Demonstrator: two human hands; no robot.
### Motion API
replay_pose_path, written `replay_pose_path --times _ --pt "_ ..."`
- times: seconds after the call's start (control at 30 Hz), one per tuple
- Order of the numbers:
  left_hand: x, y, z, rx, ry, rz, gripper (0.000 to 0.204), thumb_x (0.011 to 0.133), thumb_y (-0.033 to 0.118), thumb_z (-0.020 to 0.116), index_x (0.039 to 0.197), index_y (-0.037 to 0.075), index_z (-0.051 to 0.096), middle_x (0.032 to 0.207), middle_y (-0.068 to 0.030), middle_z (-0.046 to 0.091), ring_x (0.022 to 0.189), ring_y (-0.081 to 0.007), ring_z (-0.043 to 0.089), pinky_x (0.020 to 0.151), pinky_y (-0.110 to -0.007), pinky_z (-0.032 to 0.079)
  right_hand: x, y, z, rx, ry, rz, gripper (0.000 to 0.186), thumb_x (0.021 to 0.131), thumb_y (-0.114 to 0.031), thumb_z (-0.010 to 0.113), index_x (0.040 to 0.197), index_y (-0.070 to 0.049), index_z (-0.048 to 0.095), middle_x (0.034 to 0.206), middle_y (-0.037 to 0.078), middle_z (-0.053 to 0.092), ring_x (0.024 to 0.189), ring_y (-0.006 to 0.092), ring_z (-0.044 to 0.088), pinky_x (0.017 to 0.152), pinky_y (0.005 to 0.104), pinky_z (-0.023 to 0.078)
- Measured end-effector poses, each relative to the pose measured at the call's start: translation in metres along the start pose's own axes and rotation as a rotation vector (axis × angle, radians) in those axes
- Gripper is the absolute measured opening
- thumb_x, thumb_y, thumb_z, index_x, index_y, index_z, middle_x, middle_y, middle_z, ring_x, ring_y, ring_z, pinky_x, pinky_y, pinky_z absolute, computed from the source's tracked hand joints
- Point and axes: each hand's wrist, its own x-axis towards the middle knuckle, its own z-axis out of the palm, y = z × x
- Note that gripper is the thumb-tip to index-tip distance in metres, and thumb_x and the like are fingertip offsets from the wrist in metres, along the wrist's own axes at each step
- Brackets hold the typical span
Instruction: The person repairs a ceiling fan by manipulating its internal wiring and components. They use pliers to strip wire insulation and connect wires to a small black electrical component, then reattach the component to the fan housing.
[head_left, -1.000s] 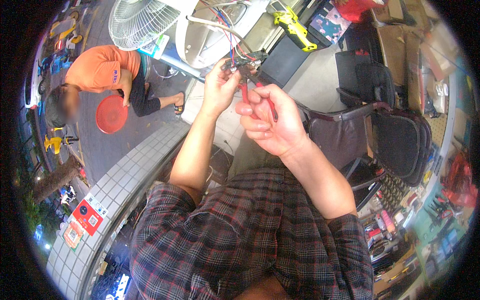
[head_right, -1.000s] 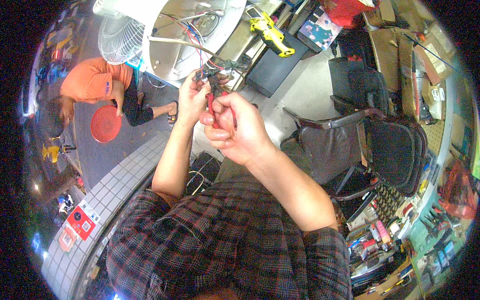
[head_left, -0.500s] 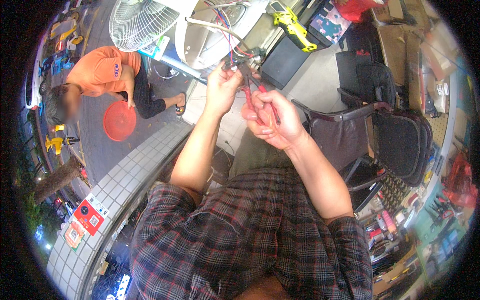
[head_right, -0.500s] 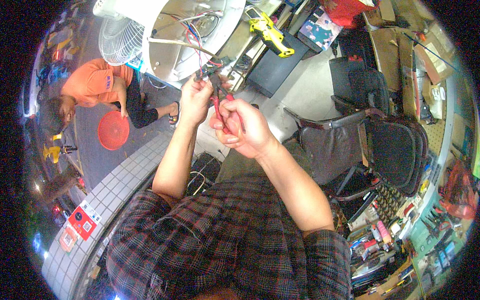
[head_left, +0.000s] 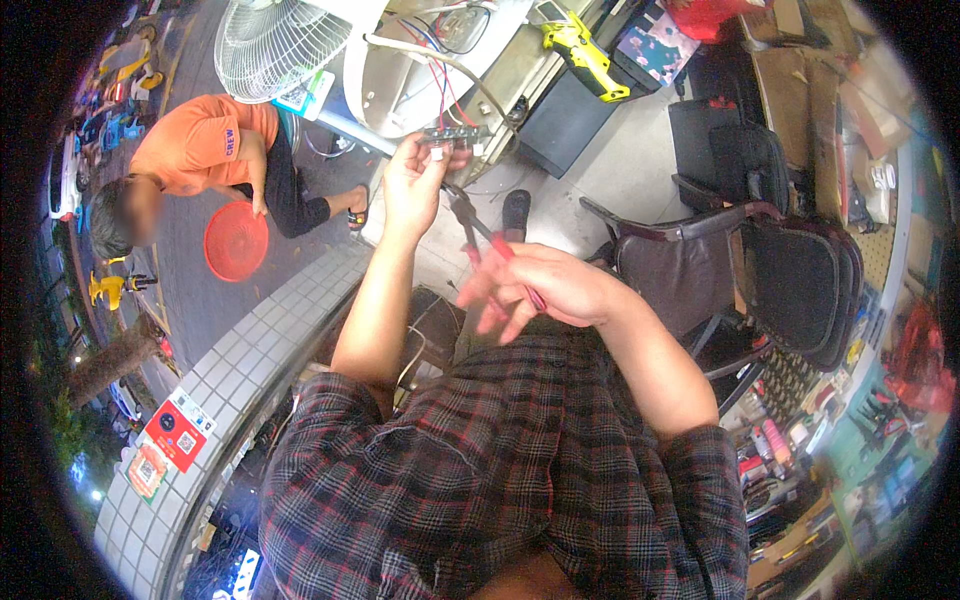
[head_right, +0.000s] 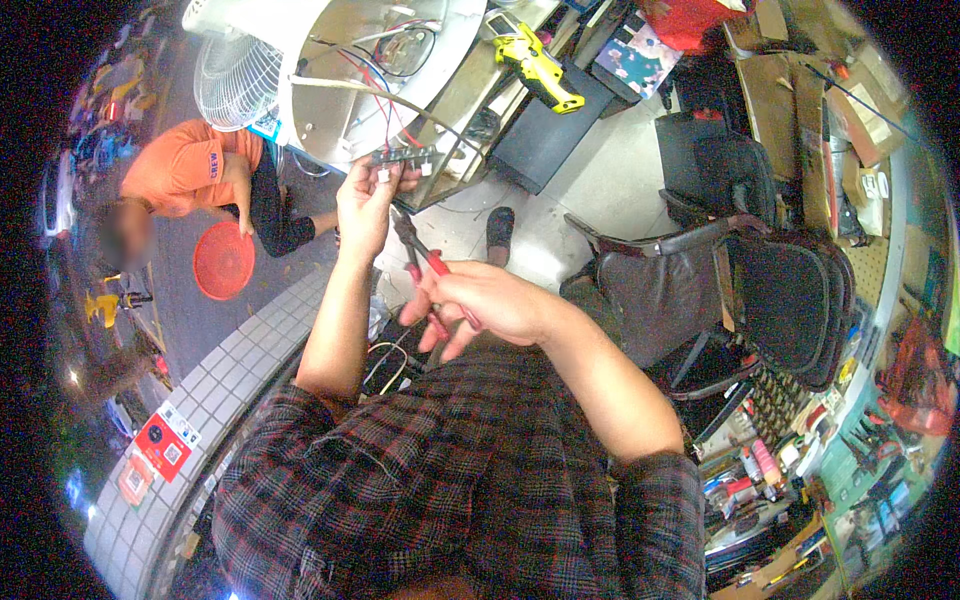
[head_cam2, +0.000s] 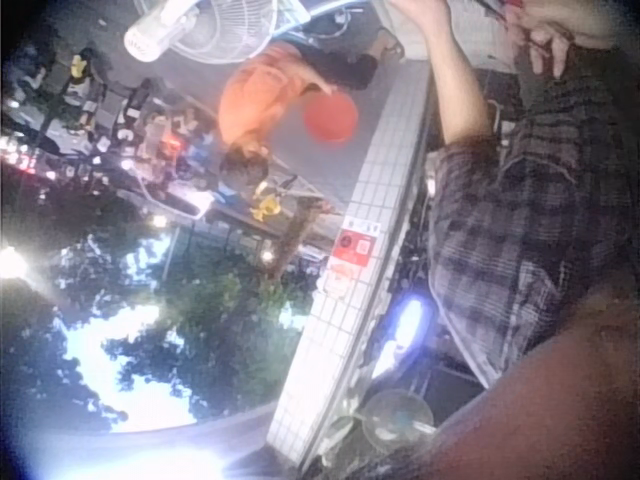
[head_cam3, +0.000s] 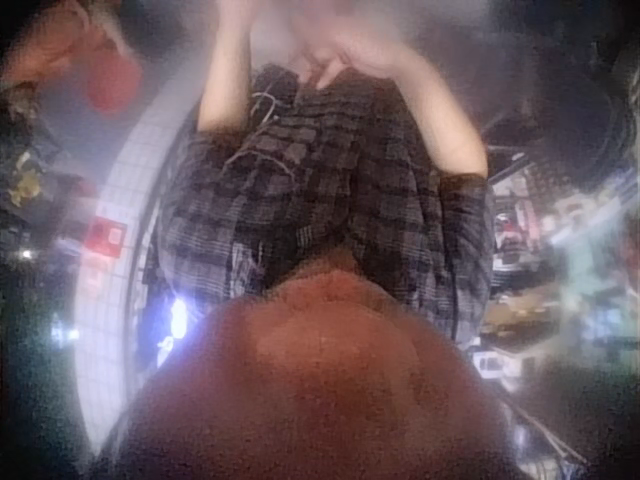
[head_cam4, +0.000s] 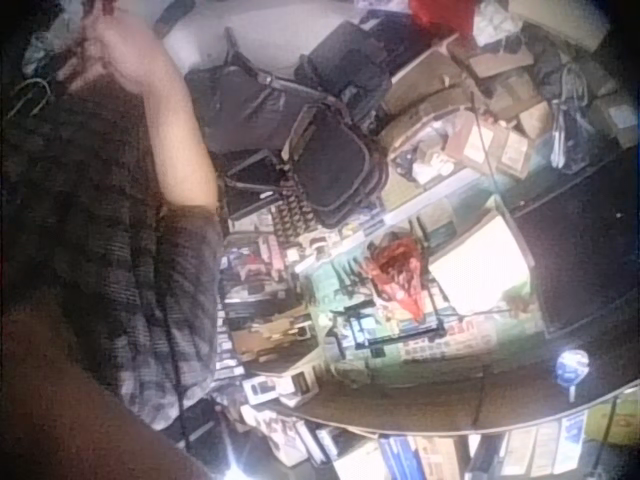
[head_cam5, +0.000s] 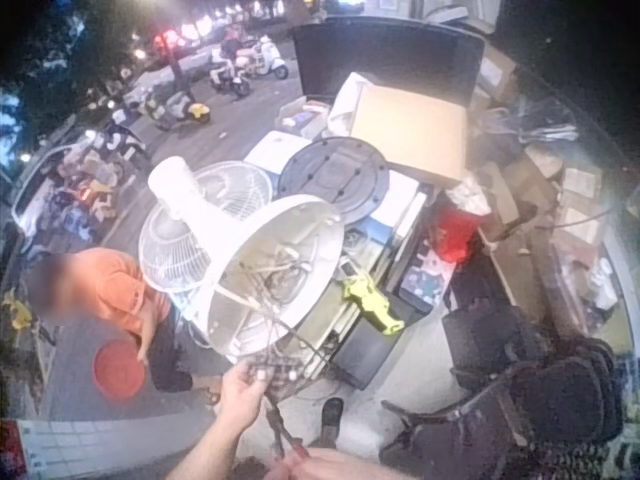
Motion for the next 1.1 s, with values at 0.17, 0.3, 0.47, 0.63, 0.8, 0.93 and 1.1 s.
replay_pose_path --times 0.17,0.3,0.47,0.63,0.8,0.93,1.1 --pt "-0.021 -0.009 -0.012 0.071 0.072 -0.039 0.029 0.101 0.004 0.059 0.127 -0.005 0.050 0.113 -0.0178 0.068 0.098 -0.0242 0.071 0.086 -0.034 0.058 -0.015 0.028 -0.041 -0.778 0.270 -0.089 0.030 0.097 -0.026 0.053 0.112 -0.002 0.060 0.111 0.018 0.062 0.091 0.0298 0.068 0.076 0.0402 0.060" --pt "-0.048 0.004 -0.012 0.059 0.117 0.029 0.025 0.098 0.000 0.062 0.122 -0.004 0.053 0.119 -0.0188 0.067 0.102 -0.0243 0.070 0.089 -0.034 0.058 -0.014 0.037 -0.044 -1.521 0.723 -0.261 0.030 0.091 -0.024 0.059 0.110 -0.002 0.060 0.111 0.022 0.058 0.090 0.0405 0.067 0.080 0.0492 0.057" --pt "-0.048 0.005 -0.020 0.147 0.093 0.109 0.021 0.096 -0.002 0.064 0.116 -0.003 0.055 0.121 -0.0181 0.067 0.103 -0.0223 0.070 0.089 -0.032 0.058 0.028 0.043 -0.037 -1.580 0.803 -0.325 0.027 0.089 -0.022 0.062 0.108 -0.003 0.060 0.108 0.019 0.056 0.096 0.0391 0.066 0.083 0.0482 0.056" --pt "-0.053 0.006 -0.016 0.155 0.153 0.067 0.021 0.095 0.000 0.067 0.114 -0.002 0.059 0.104 -0.0114 0.069 0.091 -0.0192 0.071 0.081 -0.030 0.059 0.078 0.020 -0.041 -1.676 0.779 -0.470 0.029 0.086 -0.022 0.068 0.108 -0.005 0.061 0.111 0.018 0.056 0.106 0.0370 0.062 0.086 0.0461 0.055" --pt "-0.059 -0.008 -0.008 0.098 0.162 0.084 0.021 0.095 0.002 0.068 0.115 -0.001 0.059 0.105 -0.0115 0.069 0.092 -0.0187 0.071 0.079 -0.029 0.058 0.097 0.003 -0.064 -1.586 0.871 -0.894 0.032 0.087 -0.023 0.071 0.110 -0.002 0.061 0.113 0.019 0.059 0.100 0.0384 0.062 0.088 0.0440 0.053" --pt "-0.059 -0.024 -0.007 0.076 0.186 0.042 0.022 0.096 0.002 0.068 0.115 -0.001 0.058 0.106 -0.0117 0.069 0.096 -0.0185 0.070 0.082 -0.029 0.057 0.087 -0.027 -0.109 -1.221 1.200 -0.908 0.028 0.096 -0.016 0.063 0.117 0.000 0.058 0.107 0.021 0.061 0.093 0.0392 0.064 0.084 0.0456 0.052" --pt "-0.041 -0.019 0.007 0.156 0.225 0.187 0.025 0.092 -0.001 0.071 0.114 -0.001 0.059 0.108 -0.0102 0.070 0.093 -0.0116 0.067 0.081 -0.024 0.054 0.129 -0.077 -0.142 -1.552 1.288 -0.907 0.039 0.101 -0.021 0.054 0.133 0.000 0.051 0.114 0.026 0.065 0.105 0.0427 0.063 0.091 0.0482 0.052"
